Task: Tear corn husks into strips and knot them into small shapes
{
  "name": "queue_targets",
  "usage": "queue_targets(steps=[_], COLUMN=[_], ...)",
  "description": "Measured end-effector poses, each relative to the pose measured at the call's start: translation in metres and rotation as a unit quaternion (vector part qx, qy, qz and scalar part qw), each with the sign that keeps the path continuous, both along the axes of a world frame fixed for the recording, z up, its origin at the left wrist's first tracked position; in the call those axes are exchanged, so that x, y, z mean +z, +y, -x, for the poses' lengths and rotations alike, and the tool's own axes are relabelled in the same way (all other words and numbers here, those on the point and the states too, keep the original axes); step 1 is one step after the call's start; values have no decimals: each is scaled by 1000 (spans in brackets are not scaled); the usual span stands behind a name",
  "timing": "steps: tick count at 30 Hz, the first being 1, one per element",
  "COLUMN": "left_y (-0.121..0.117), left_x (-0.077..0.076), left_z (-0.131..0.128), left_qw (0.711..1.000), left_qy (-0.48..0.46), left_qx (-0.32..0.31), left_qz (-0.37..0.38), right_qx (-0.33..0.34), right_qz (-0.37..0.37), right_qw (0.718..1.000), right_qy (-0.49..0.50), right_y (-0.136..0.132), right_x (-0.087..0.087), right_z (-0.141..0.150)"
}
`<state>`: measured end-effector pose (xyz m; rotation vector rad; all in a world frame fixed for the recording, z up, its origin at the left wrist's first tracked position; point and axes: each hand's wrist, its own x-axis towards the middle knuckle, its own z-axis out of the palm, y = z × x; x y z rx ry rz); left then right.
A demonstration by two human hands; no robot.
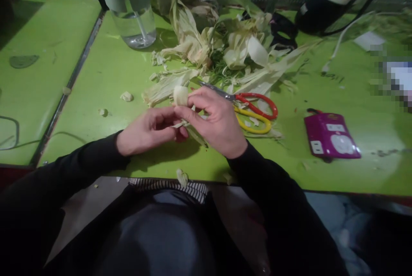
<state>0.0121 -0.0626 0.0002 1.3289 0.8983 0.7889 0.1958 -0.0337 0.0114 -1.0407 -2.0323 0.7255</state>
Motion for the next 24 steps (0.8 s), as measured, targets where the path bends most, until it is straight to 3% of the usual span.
queue_targets(steps=[8, 17, 20, 24], left_y=[1, -5, -4, 2], left_x=[-6, -13, -9, -4], left_z=[-2, -9, -10, -7], left_qw=[981, 967, 969, 960], left_qy=[-118, -143, -149, -185], left_qx=[-6, -10, 24, 123], left_qz=[154, 209, 198, 170], right_qx=[-8, -6, -13, -97], right_qz=[42, 49, 39, -42], right_qw=[999, 998, 999, 993], right_qy=[28, 35, 36, 47], right_y=[-6, -7, -1, 5], right_x=[-2, -8, -6, -3], right_z=[3, 8, 5, -5])
